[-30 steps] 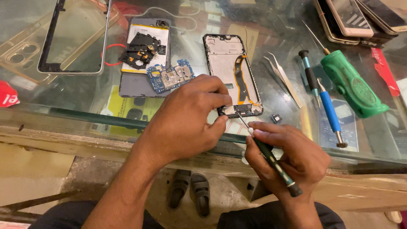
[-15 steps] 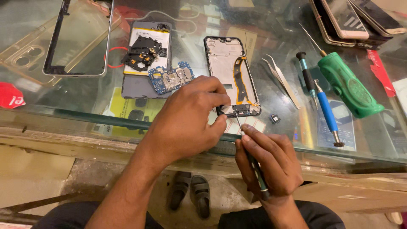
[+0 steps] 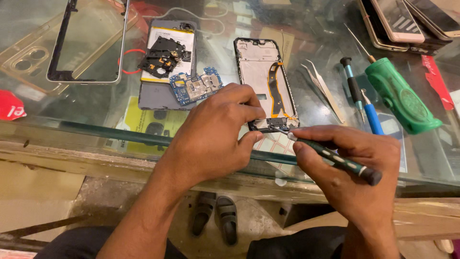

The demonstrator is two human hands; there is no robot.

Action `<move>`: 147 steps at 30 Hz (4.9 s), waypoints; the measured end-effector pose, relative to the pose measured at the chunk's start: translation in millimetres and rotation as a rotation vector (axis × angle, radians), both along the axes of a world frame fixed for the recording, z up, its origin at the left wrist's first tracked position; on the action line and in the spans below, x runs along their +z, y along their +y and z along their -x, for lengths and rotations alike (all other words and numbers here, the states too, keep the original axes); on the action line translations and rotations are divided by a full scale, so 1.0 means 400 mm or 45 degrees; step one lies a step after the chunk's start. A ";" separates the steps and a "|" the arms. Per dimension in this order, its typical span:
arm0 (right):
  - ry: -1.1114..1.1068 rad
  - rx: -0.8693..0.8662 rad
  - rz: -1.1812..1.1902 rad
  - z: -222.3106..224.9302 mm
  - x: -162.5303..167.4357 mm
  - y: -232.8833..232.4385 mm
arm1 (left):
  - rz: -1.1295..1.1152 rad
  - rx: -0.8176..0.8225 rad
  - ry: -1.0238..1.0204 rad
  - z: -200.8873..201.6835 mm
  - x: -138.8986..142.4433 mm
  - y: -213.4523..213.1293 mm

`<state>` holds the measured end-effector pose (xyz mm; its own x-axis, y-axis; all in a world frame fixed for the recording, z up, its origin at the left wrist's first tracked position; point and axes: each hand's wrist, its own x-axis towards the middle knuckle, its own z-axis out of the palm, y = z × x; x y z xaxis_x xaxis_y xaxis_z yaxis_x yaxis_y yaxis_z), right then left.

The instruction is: The person repairs a disassembled smartphone on a glass workbench, using a screwdriver to unscrew and pry small internal components from the phone frame. They lift the midframe, reposition it, and continue working on the board and connectors with the screwdriver and fingers.

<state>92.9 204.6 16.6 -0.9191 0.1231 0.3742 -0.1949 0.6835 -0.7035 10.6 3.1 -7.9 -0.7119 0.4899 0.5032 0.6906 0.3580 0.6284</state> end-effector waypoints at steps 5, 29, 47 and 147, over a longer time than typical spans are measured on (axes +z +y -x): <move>0.311 0.160 -0.356 -0.017 -0.010 -0.016 | -0.012 -0.020 0.020 0.009 -0.001 0.001; 0.912 0.077 -0.628 -0.012 -0.205 -0.032 | 0.042 0.140 0.129 -0.016 0.000 0.027; 0.678 0.093 -0.247 -0.029 -0.147 -0.030 | -0.001 0.041 0.074 -0.011 0.000 0.006; 0.363 0.568 0.344 0.159 -0.057 0.006 | -0.120 0.001 -0.039 0.000 -0.002 0.004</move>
<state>29.4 206.8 -6.3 -0.7718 -0.1271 0.6230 -0.6290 0.2959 -0.7189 10.5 4.5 -8.7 -0.7281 0.4410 0.5249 0.6702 0.2970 0.6801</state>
